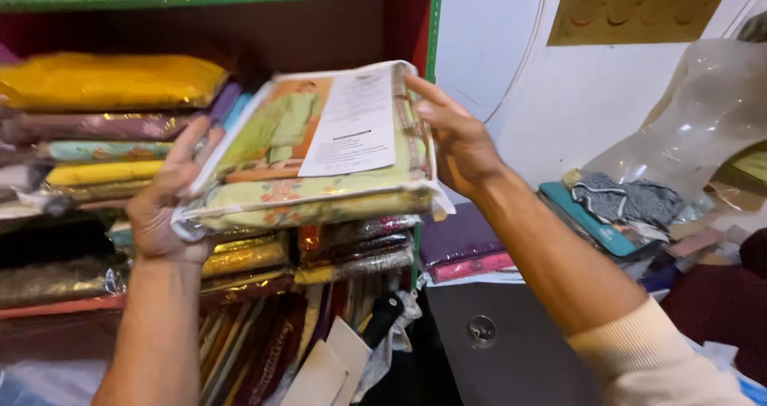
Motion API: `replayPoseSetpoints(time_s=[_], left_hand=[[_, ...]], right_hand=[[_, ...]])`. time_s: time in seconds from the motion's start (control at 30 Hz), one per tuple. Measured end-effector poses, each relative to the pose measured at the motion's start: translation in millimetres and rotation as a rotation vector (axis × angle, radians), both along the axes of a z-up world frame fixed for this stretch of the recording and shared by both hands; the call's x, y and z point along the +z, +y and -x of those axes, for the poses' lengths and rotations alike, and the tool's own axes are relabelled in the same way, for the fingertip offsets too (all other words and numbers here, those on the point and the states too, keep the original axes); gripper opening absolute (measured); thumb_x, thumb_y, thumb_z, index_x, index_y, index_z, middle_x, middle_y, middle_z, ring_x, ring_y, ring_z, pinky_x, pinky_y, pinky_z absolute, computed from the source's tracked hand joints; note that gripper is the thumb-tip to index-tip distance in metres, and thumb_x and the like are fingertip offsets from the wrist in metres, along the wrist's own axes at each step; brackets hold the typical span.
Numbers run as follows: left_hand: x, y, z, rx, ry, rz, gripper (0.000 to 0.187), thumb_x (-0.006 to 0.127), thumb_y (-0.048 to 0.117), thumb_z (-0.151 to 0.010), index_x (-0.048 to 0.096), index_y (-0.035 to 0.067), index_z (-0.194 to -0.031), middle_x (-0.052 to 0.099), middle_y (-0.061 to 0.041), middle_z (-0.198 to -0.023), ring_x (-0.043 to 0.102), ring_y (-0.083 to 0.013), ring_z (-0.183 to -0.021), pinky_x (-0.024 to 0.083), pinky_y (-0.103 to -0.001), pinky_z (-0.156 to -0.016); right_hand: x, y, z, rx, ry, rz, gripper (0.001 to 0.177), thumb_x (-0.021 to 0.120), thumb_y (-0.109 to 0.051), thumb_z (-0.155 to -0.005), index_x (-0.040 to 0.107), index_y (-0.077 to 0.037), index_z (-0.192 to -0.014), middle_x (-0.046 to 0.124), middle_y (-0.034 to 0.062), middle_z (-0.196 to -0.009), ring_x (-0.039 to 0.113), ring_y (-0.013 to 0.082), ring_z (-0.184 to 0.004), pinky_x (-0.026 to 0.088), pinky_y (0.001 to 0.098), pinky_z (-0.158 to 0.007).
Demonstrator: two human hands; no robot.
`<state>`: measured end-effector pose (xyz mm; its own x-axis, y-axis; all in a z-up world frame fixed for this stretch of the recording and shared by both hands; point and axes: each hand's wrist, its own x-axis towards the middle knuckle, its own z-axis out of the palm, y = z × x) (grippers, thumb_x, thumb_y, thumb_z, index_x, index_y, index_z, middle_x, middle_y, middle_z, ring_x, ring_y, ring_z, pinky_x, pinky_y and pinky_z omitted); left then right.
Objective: The person picks up several packaged garments one by one from a table and places them onto shelves.
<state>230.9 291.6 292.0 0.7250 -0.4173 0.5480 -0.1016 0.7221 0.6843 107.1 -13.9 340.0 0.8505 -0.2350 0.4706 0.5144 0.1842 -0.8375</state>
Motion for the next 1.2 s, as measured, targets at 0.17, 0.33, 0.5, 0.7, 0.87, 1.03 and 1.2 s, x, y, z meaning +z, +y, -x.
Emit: replayPoseSetpoints(time_s=[0.17, 0.33, 0.5, 0.7, 0.87, 1.03, 1.2], left_hand=[[3, -46, -30, 0.143, 0.037, 0.129, 0.074, 0.060, -0.015, -0.070, 0.055, 0.001, -0.141, 0.059, -0.012, -0.127, 0.078, -0.0335, -0.081, 0.071, -0.037, -0.068], [15, -117, -116, 0.535, 0.228, 0.151, 0.073, 0.056, -0.011, -0.057, 0.069, -0.002, -0.129, 0.065, -0.024, -0.135, 0.064, -0.0330, -0.125, 0.055, -0.038, -0.103], [14, -168, -177, 1.067, 0.268, -0.059, 0.035, 0.065, 0.019, -0.064, 0.080, 0.027, -0.094, 0.077, 0.007, -0.096, 0.075, -0.0148, -0.094, 0.057, -0.026, -0.082], [-20, -157, -87, 1.702, -1.167, -0.205, 0.037, 0.060, 0.033, -0.096, 0.073, 0.011, -0.123, 0.064, -0.013, -0.139, 0.056, -0.0364, -0.133, 0.033, -0.051, -0.117], [-58, -160, -108, 1.849, -1.737, -0.680, 0.079, 0.042, 0.070, -0.096, 0.041, 0.022, -0.159, 0.030, -0.012, -0.168, 0.022, -0.0328, -0.156, -0.004, -0.054, -0.126], [-67, -158, -100, 1.814, -1.480, -0.774, 0.079, 0.045, 0.075, -0.097, 0.047, 0.024, -0.158, 0.036, -0.008, -0.167, 0.024, -0.0332, -0.156, 0.003, -0.054, -0.127], [-137, -181, -72, 1.563, -1.402, -0.792, 0.080, 0.055, 0.064, -0.094, 0.048, 0.013, -0.155, 0.040, -0.021, -0.162, 0.035, -0.0419, -0.149, 0.015, -0.061, -0.122]], right_hand=[[-6, -26, -53, -0.013, 0.033, 0.019, 0.076, 0.066, -0.017, -0.077, 0.052, -0.009, -0.152, 0.050, 0.0214, -0.145, 0.065, 0.0287, -0.116, 0.064, 0.0391, -0.093], [11, -59, -79, -0.266, -0.002, -0.025, 0.067, 0.061, -0.042, -0.082, 0.064, -0.014, -0.142, 0.060, 0.0128, -0.147, 0.054, 0.0264, -0.139, 0.044, 0.0451, -0.117], [-10, -45, -81, -0.812, -0.584, 1.038, 0.030, 0.072, -0.032, -0.090, 0.076, -0.023, -0.118, 0.072, 0.0018, -0.120, 0.063, 0.0204, -0.120, 0.040, 0.0436, -0.112], [-90, -56, -94, -0.999, -0.675, 1.736, 0.069, 0.055, -0.058, -0.094, 0.048, -0.025, -0.154, 0.034, 0.0140, -0.164, 0.029, 0.0344, -0.152, 0.012, 0.0671, -0.120], [-106, -66, -127, -1.109, -0.519, 1.822, 0.071, 0.045, -0.066, -0.100, 0.041, -0.026, -0.159, 0.025, 0.0148, -0.169, 0.018, 0.0358, -0.156, 0.010, 0.0722, -0.117], [-108, -52, -126, -1.040, -0.513, 1.775, 0.081, 0.057, -0.064, -0.094, 0.038, -0.023, -0.161, 0.026, 0.0158, -0.169, 0.020, 0.0365, -0.156, 0.012, 0.0690, -0.120], [-175, -79, -98, -1.002, -0.476, 1.731, 0.078, 0.060, -0.057, -0.093, 0.039, -0.023, -0.160, 0.029, 0.0166, -0.167, 0.023, 0.0369, -0.155, 0.019, 0.0621, -0.121]])
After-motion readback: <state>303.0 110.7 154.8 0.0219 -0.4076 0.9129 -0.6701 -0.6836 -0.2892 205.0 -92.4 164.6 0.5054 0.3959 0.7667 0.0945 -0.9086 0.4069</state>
